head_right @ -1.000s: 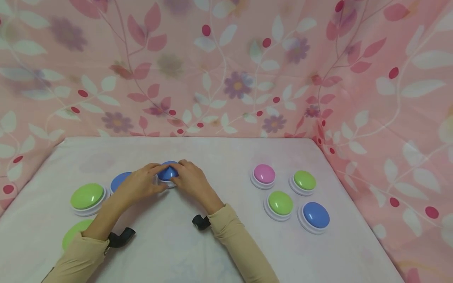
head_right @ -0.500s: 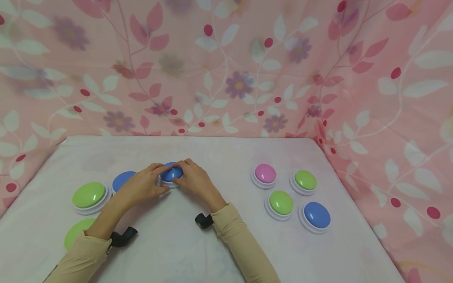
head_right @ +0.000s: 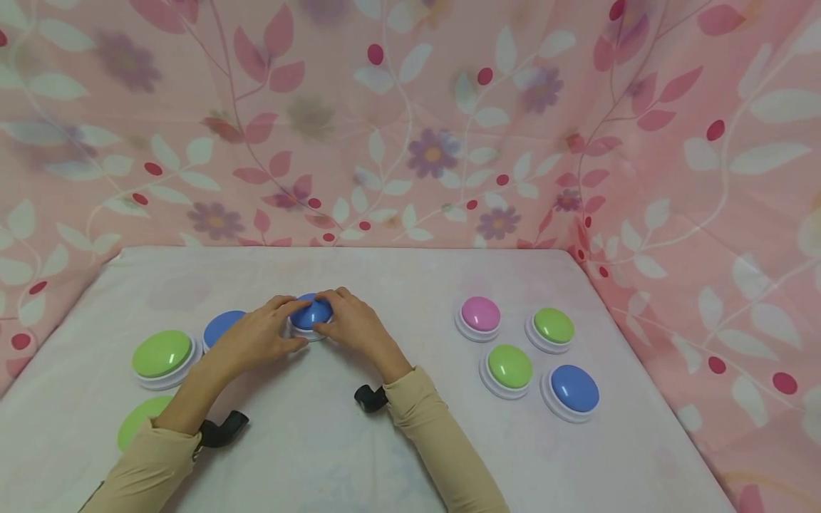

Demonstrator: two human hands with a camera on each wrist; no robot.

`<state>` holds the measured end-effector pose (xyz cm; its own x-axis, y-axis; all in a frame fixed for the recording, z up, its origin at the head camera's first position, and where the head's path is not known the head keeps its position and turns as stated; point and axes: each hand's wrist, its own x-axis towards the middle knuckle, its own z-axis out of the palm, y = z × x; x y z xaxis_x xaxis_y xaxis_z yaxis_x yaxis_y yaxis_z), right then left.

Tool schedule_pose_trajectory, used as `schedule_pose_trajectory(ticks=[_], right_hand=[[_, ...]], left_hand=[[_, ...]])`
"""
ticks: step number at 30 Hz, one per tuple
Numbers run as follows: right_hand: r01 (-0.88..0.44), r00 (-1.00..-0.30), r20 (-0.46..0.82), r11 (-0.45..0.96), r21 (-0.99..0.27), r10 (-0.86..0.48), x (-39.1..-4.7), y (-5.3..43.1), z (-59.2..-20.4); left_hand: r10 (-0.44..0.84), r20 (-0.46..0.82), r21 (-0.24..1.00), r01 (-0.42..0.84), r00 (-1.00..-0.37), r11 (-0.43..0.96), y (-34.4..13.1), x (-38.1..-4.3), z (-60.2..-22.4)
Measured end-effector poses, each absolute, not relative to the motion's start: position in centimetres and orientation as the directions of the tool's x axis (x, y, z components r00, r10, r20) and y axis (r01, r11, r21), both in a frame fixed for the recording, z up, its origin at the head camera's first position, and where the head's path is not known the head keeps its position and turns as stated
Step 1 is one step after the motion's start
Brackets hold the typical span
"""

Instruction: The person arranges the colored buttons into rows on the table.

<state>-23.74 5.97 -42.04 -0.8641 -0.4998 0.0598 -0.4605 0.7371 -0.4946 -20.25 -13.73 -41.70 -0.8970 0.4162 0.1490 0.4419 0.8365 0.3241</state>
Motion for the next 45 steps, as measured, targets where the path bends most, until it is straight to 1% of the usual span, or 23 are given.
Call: schedule_pose_trajectory(ticks=[7,15,19,24,33,36,39,43,45], right_hand=[[-0.468,-0.862,0.070,0.734,-0.491,-0.503,-23.7,5.8,-42.2],[-0.501,-0.848,0.133,0.697,-0.513,-0.513,-23.9,4.9,-41.5],[-0.521,-0.835,0.147,0.673,-0.526,-0.531,-23.8,3.7,-41.0],[-0.565,-0.805,0.159,0.658,-0.497,-0.571,-23.5,1.6,-40.7],[-0.597,-0.774,0.121,0.651,-0.469,-0.622,-22.7,-1.7,-40.3],[-0.600,-0.771,0.094,0.669,-0.440,-0.630,-22.6,-2.6,-40.6],[-0.624,-0.754,0.072,0.676,-0.392,-0.653,-22.5,-3.2,-41.1],[-0.671,-0.725,0.071,0.678,-0.300,-0.685,-22.3,-3.6,-41.9],[-0.681,-0.721,0.072,0.686,-0.257,-0.689,-22.1,-3.8,-42.3]], left_hand=[[0.405,0.131,0.340,0.425,-0.905,0.839,-14.1,-20.1,-41.2],[0.358,0.139,0.365,0.384,-0.923,0.848,-15.8,-20.0,-39.5],[0.314,0.094,0.379,0.326,-0.945,0.866,-17.2,-19.7,-38.7],[0.276,0.063,0.386,0.278,-0.959,0.880,-19.2,-19.4,-38.0],[0.239,-0.005,0.394,0.218,-0.971,0.893,-22.8,-18.5,-37.5],[0.244,-0.007,0.381,0.223,-0.970,0.897,-23.7,-18.1,-37.7],[0.252,-0.014,0.363,0.230,-0.968,0.903,-24.1,-18.0,-37.9],[0.269,-0.077,0.369,0.223,-0.960,0.902,-24.3,-18.2,-38.5],[0.280,-0.115,0.378,0.219,-0.953,0.900,-24.3,-18.2,-38.9]])
